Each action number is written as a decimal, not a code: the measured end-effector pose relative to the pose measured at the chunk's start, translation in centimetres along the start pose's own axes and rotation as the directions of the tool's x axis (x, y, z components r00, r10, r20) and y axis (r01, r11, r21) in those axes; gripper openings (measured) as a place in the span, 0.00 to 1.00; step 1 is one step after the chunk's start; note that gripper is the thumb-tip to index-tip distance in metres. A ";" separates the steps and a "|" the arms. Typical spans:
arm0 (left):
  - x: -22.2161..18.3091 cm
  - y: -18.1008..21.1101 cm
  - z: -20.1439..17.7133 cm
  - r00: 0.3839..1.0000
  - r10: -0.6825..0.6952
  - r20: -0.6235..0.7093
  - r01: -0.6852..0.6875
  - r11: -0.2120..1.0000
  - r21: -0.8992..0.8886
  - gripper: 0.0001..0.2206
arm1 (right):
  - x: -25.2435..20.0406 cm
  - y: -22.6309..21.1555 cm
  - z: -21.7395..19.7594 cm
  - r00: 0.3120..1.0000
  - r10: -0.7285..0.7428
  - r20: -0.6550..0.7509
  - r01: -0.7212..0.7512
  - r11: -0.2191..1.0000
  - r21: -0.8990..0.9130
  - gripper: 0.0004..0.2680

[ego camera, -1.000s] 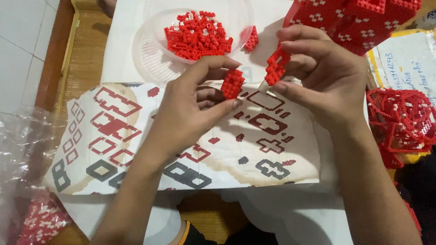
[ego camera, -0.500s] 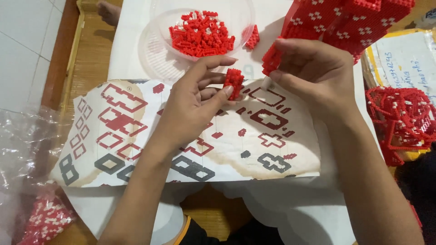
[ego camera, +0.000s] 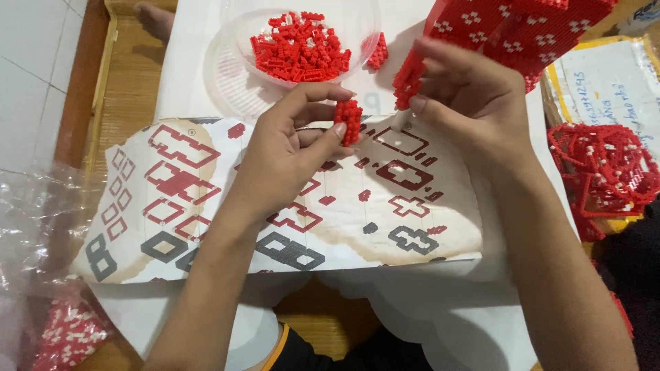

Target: Assembling a red structure using small interlocking plastic blocks on a paper template.

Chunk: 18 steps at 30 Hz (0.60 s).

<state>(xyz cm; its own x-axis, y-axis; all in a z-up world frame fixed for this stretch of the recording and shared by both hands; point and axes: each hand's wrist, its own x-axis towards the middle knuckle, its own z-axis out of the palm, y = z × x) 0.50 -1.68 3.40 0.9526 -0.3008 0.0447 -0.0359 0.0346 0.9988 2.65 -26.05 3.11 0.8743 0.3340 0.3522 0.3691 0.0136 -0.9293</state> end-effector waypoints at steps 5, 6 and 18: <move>0.0 0.3 0.0 0.999 -0.032 -0.019 0.033 0.998 0.051 0.12 | -0.1 -0.3 0.0 0.999 0.017 -0.034 -0.021 0.993 -0.118 0.19; 0.0 0.3 0.1 0.998 -0.050 -0.029 0.052 0.996 0.070 0.12 | -0.1 -0.5 0.0 0.999 0.016 -0.029 -0.021 0.988 -0.150 0.17; -0.2 0.1 -0.1 1.000 -0.010 -0.022 0.012 0.997 0.073 0.08 | -0.3 0.6 -0.2 0.999 0.023 -0.042 -0.030 0.983 -0.183 0.14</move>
<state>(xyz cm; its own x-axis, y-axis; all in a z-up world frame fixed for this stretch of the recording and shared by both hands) 0.29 -1.55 3.45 0.9593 -0.2804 0.0337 -0.0463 -0.0382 0.9982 2.68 -26.31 2.48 0.8948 0.2947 0.3355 0.3944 -0.1693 -0.9032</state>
